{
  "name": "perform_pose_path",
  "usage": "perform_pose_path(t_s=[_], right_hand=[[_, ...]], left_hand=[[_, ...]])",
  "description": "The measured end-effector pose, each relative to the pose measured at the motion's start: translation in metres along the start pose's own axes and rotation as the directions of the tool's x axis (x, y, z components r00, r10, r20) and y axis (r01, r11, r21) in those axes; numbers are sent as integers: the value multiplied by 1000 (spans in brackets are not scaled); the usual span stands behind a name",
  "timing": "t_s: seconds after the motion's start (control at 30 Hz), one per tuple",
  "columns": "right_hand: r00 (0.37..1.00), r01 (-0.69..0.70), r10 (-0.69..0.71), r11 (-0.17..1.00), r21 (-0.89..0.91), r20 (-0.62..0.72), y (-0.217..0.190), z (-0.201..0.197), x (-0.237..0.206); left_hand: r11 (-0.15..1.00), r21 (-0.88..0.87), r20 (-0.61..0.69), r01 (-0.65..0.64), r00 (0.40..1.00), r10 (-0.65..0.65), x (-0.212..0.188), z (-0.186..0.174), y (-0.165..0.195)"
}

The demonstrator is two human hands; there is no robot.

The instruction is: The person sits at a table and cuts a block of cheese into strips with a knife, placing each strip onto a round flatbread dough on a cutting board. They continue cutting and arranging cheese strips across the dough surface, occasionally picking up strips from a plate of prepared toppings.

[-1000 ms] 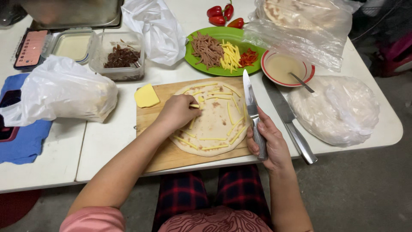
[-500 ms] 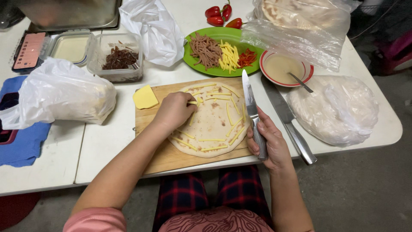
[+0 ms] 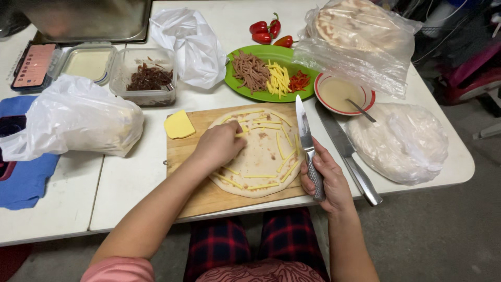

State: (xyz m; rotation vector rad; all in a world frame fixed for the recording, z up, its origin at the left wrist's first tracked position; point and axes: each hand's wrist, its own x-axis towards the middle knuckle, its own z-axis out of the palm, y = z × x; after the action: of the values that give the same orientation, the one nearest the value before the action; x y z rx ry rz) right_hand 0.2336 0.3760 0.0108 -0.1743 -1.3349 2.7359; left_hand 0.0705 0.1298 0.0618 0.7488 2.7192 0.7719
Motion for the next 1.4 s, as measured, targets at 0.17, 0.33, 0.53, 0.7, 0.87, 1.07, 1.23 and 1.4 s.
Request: perform_pose_path(t_s=[0.17, 0.33, 0.53, 0.7, 0.87, 1.07, 1.23, 1.4], right_hand=[[1000, -3, 3, 1000, -17, -4, 1, 0, 1], [1000, 5, -5, 1000, -21, 7, 0, 0, 1], [1000, 3, -3, 999, -35, -14, 1, 1, 2], [1000, 11, -11, 1000, -17, -6, 0, 2, 2], [998, 6, -15, 991, -132, -63, -1, 8, -3], [994, 67, -92, 933, -354, -57, 6, 21, -10], [988, 109, -150, 834, -541, -33, 13, 36, -12], [883, 243, -452, 209, -947, 127, 17, 58, -15]], left_hand=[[987, 138, -51, -84, 994, 92, -2, 9, -9], [987, 142, -25, -70, 997, 75, -1, 7, -14], [989, 141, 7, -40, 999, 39, -5, -2, -9], [996, 79, -3, -39, 999, 40, -5, -5, -8], [682, -715, 203, 155, 979, -10, 15, 2, -9], [-118, -971, 185, 207, 967, 176, 39, 24, 7], [-236, -947, 191, 219, 972, 135, 37, 37, 22], [-294, -943, 143, 159, 987, 74, 34, 48, 23]])
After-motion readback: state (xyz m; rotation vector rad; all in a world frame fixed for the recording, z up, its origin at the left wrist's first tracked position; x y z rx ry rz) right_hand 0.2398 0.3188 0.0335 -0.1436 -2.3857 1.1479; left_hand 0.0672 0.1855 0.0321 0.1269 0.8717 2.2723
